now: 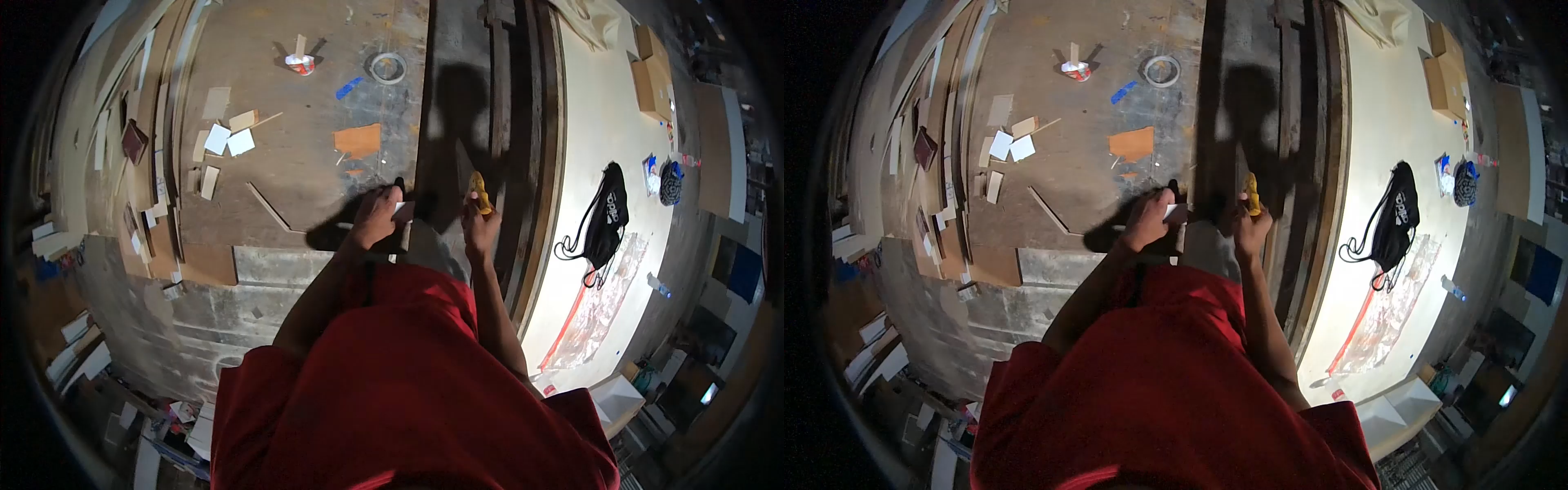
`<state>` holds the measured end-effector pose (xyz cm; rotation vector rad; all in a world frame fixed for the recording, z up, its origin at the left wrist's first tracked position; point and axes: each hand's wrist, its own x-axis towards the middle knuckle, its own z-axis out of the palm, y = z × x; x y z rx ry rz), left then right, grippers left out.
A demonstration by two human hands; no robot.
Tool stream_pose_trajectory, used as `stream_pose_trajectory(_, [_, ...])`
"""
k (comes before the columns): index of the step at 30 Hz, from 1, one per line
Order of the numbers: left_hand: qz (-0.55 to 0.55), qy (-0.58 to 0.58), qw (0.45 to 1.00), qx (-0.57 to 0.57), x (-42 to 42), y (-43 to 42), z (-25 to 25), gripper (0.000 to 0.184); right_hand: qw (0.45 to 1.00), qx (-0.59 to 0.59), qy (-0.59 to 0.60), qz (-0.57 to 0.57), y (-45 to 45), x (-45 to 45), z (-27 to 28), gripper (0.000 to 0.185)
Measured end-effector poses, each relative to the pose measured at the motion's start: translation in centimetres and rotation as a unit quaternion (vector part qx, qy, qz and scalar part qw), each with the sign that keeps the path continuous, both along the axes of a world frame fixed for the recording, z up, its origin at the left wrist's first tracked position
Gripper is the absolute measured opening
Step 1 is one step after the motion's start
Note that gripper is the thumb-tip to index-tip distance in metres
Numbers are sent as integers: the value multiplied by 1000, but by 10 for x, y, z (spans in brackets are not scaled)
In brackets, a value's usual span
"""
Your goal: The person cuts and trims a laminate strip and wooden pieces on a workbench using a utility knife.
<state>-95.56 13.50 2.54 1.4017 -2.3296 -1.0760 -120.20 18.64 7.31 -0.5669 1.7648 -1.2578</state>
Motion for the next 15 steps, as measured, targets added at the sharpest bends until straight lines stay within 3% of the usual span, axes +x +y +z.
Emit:
stream_pose_trajectory(1, [12, 51, 998, 44, 2, 0, -3, 42, 1000, 8, -16, -12, -1, 4, 6, 32])
stream_pose_trajectory(3, [54, 115, 992, -6, 14, 6, -9, 36, 999, -9, -29, -20, 1, 11, 18, 32])
stream_pose_trajectory(4, [117, 151, 980, 54, 26, 7, -17, 32, 998, -23, -45, -28, 4, 16, 25, 32])
stream_pose_trajectory(5, [180, 186, 960, 110, 41, 5, -22, 28, 998, -28, -44, -24, 9, 17, 25, 32])
stream_pose_trajectory(6, [225, 302, 922, 88, 60, 1, -28, 22, 998, -40, -24, -33, 12, 19, 24, 33])
stream_pose_trajectory(7, [285, 349, 877, 167, 85, -4, -42, 22, 998, -51, -5, -40, 16, 20, 18, 33])
stream_pose_trajectory(9, [374, 340, 831, 231, 147, -18, -42, 22, 995, -80, 12, -59, 24, 29, 21, 32])
stream_pose_trajectory(11, [482, 373, 773, 177, 191, -31, -30, 23, 993, -83, 18, -78, 29, 41, 36, 33])
stream_pose_trajectory(13, [507, 343, 782, 121, 238, -50, -37, 20, 994, -54, 46, -78, 35, 43, 36, 34])
stream_pose_trajectory(15, [498, 546, 653, 162, 284, -70, -58, 26, 993, -68, 48, -78, 35, 40, 31, 35])
